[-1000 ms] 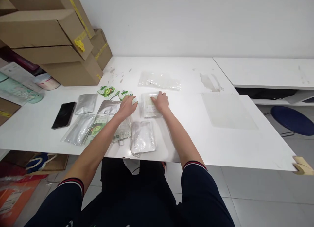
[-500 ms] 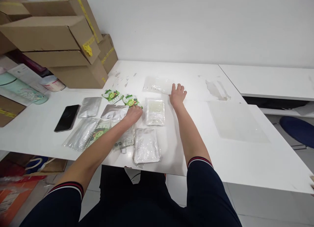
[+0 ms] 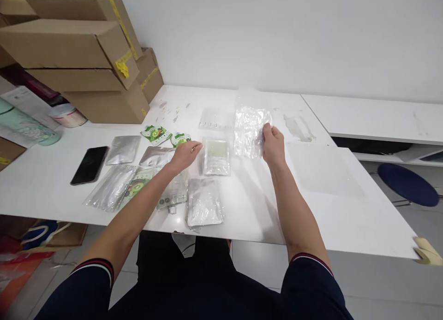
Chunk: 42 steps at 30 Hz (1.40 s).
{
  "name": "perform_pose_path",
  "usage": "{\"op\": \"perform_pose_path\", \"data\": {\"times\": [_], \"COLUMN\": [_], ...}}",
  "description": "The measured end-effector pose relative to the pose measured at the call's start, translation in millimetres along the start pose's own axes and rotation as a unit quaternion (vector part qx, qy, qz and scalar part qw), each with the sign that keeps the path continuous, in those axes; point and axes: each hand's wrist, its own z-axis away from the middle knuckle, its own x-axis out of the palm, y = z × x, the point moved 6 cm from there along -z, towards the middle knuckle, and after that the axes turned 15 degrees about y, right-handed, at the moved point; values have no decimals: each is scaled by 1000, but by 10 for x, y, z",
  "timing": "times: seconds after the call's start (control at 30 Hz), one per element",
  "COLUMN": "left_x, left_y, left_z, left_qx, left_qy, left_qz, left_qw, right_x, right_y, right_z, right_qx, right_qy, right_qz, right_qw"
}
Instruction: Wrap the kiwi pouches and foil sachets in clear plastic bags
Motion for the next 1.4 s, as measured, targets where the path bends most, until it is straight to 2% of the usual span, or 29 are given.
{"op": "perform_pose_path", "data": {"times": [0.03,0.1,0.17,0.23,0.27,0.33,0.4,0.47,0.53,0.6,0.63,0.67,0.73,0.77,0.8,0.87,0.93,1.0,1.03,1.1,1.17,1.2,1.23,1.27,1.3,1.33,1.4], "left_x": [-23,39,190,335,387,424,364,276,229,231,243,258,301,334,376,480,594,657,654,551,342,212,102,30,15,32,115], "left_y": [107,344,585,739,772,777,767,808,889,936,935,916,850,816,790,780,843,966,1020,1020,818,651,470,270,78,-95,-325], "left_z": [32,148,301,430,473,511,493,451,410,379,369,362,361,369,384,439,520,588,609,601,501,418,333,252,182,122,31], "left_qx": [-44,-133,-188,-213,-214,-194,-140,-77,-33,-41,-65,-98,-170,-203,-234,-288,-326,-315,-291,-210,-114,-71,-31,-9,4,12,37], "left_qy": [7,-22,-77,-99,-94,-58,-2,42,52,41,33,31,33,34,35,34,16,-37,-73,-121,-97,-53,-14,10,2,-15,-39], "left_qz": [123,350,460,489,481,415,291,172,127,171,219,275,383,427,461,511,549,567,560,497,356,254,133,1,-113,-196,-294], "left_qw": [991,927,864,840,845,887,946,981,990,984,973,956,907,881,855,809,769,760,773,833,923,963,990,1000,994,980,954], "right_x": [-67,-158,-214,-242,-252,-319,-483,-620,-601,-547,-570,-644,-828,-879,-881,-741,-523,-360,-328,-379,-552,-632,-681,-700,-703,-711,-775], "right_y": [-32,-52,-3,107,162,203,91,-147,-370,-479,-494,-499,-492,-494,-499,-512,-481,-372,-300,-169,-128,-135,-143,-141,-125,-102,-54], "right_z": [165,505,804,1032,1117,1208,1216,1250,1299,1236,1129,987,765,736,771,1019,1353,1530,1514,1295,963,821,719,660,641,650,705], "right_qx": [19,54,87,118,123,87,-9,-134,-251,-325,-336,-327,-289,-281,-280,-303,-333,-347,-342,-321,-317,-329,-349,-372,-391,-403,-413], "right_qy": [-13,-36,-52,-88,-118,-147,-84,-18,-49,-92,-77,-28,64,76,61,-33,-125,-164,-160,-119,-37,-12,-16,-46,-88,-121,-133], "right_qz": [-4,0,19,59,83,128,162,186,222,284,321,354,379,367,343,293,290,336,364,410,435,437,440,444,451,460,476], "right_qw": [1000,998,995,987,982,977,983,973,941,897,882,876,877,884,894,906,888,860,851,845,842,837,827,814,797,781,765]}}
